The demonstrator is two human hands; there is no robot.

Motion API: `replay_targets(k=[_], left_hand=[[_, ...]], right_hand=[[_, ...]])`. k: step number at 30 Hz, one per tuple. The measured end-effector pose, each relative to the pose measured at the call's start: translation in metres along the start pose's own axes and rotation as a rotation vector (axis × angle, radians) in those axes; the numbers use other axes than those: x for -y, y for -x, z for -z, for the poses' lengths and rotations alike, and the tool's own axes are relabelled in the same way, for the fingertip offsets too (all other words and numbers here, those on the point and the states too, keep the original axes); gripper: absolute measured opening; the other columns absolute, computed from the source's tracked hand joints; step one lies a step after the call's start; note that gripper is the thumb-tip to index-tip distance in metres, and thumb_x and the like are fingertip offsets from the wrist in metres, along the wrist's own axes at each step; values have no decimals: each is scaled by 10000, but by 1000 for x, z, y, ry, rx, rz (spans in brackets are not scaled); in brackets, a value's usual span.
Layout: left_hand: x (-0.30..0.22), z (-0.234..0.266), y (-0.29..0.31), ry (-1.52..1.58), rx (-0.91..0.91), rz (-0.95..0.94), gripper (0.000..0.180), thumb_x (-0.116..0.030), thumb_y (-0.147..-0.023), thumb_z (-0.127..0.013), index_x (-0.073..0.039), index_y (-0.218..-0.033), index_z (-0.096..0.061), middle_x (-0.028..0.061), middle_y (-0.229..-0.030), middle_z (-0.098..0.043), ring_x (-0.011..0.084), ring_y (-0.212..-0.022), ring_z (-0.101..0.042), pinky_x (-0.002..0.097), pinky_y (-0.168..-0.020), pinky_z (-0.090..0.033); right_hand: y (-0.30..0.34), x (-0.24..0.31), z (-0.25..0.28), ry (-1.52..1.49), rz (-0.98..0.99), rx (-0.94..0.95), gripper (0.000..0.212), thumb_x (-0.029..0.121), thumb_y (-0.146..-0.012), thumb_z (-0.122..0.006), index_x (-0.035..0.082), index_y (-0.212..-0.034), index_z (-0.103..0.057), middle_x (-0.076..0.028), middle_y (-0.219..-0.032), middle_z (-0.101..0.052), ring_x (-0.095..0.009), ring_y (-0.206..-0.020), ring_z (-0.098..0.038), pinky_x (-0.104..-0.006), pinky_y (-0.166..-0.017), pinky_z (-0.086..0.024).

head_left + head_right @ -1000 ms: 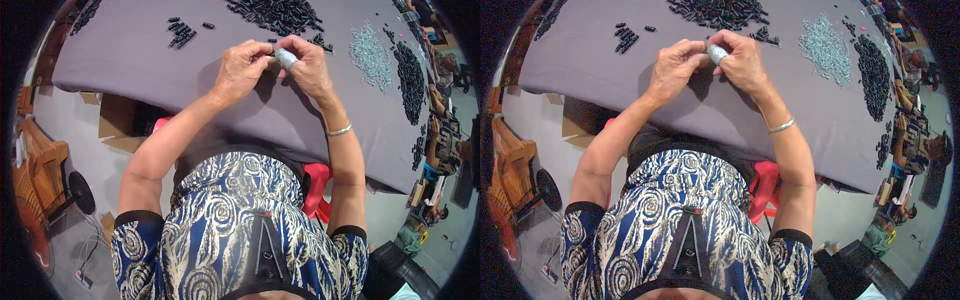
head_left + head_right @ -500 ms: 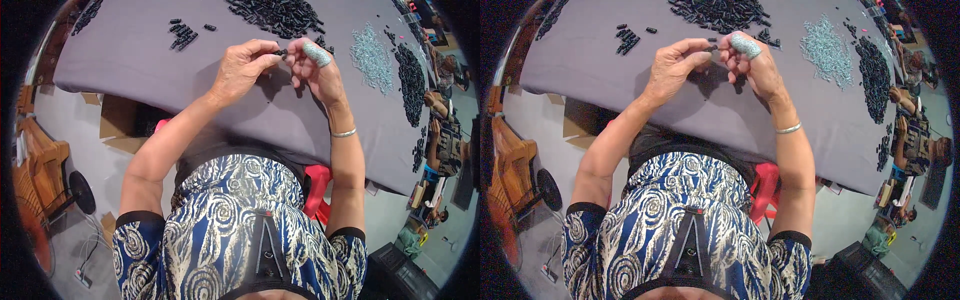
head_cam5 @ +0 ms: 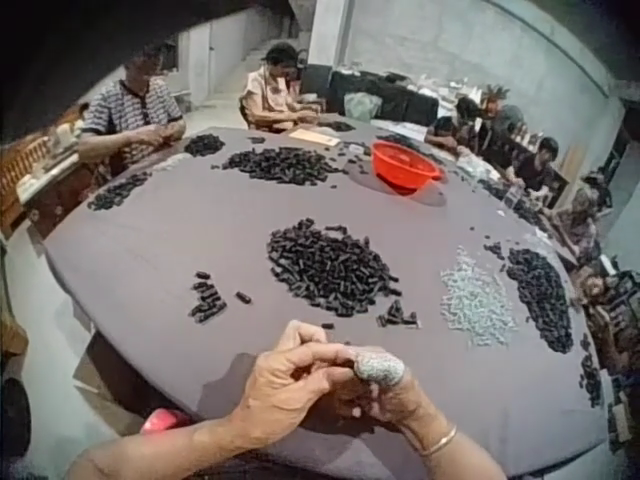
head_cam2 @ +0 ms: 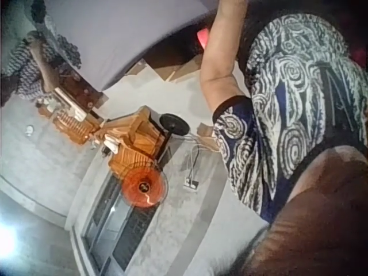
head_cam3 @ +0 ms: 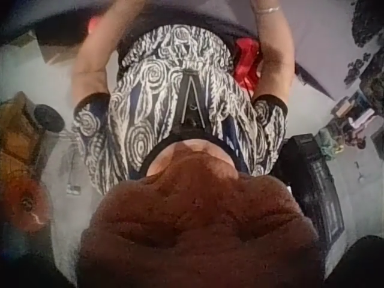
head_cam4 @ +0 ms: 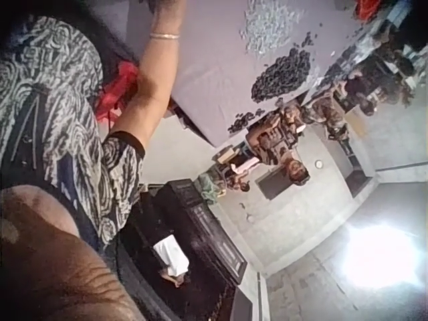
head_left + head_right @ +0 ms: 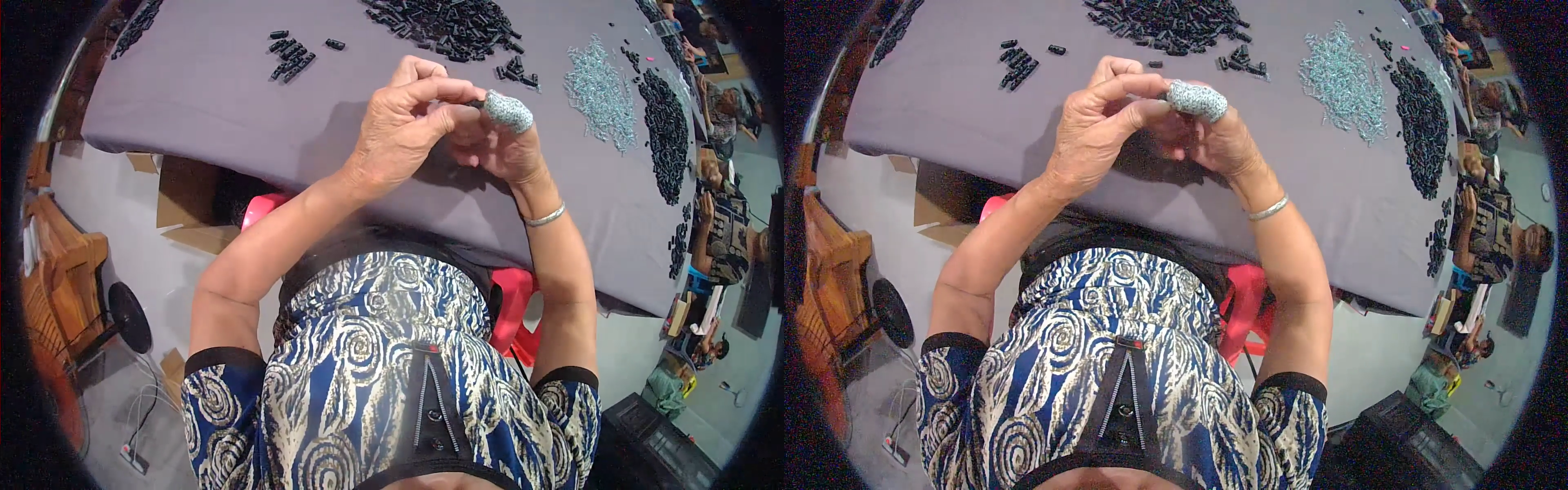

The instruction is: Sorting small black components into a pile on a workbench.

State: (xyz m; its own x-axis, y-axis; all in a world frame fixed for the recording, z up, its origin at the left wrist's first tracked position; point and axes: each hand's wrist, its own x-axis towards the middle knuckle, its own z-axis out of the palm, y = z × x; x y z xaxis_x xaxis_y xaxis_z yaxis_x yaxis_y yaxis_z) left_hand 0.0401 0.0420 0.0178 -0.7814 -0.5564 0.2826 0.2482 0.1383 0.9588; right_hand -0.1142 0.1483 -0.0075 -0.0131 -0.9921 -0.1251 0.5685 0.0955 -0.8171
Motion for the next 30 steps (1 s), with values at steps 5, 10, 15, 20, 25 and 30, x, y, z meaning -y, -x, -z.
replay_targets(k=[5,10,15,20,25,30], left_hand=[[1,-6,4,40,-40,-93,204,-71,-768,-713,-58,-972,-708,5,-929,-455,76,-790,-444,199,-700,-405],[0,-11,5,102,-81,-68,205,-84,-770,-723,-24,-964,-697,11,-932,-454,71,-764,-450,195,-689,-410],[3,-12,5,123,-98,-49,199,-70,-759,-737,-20,-947,-697,8,-940,-466,67,-774,-474,198,-697,-429],[-2,-8,0,161,-123,-66,182,-57,-747,-744,-40,-924,-703,0,-943,-490,62,-794,-483,192,-695,-433],[3,1,-5,-96,-67,-112,179,-52,-748,-740,-43,-923,-706,-5,-952,-513,59,-794,-513,187,-663,-450],[16,5,-9,-28,-141,-75,159,-51,-769,-722,-28,-925,-703,13,-916,-575,66,-763,-557,195,-645,-473]], right_hand=[[2,-4,-36,-154,18,-110,391,469,-840,-548,109,-979,-612,44,-679,-462,-86,-566,-420,-224,-468,-324],[3,-3,-40,-312,-39,23,434,534,-791,-562,114,-902,-575,64,-583,-266,-83,-486,-298,-223,-418,-241],[0,-3,-46,-235,-47,-73,581,566,-762,-561,22,-967,-550,66,-560,-274,-80,-430,-257,-209,-380,-226],[-4,-1,-47,-223,-36,-100,520,516,-830,-486,27,-990,-560,54,-569,-332,-89,-475,-308,-221,-436,-274],[-6,4,-37,43,43,-277,321,411,-895,-482,111,-832,-574,50,-582,-386,-75,-505,-309,-233,-450,-240],[-14,16,-50,6,-70,-384,616,626,-931,-278,71,-940,-545,70,-635,-298,-36,-527,-240,-192,-440,-177]])
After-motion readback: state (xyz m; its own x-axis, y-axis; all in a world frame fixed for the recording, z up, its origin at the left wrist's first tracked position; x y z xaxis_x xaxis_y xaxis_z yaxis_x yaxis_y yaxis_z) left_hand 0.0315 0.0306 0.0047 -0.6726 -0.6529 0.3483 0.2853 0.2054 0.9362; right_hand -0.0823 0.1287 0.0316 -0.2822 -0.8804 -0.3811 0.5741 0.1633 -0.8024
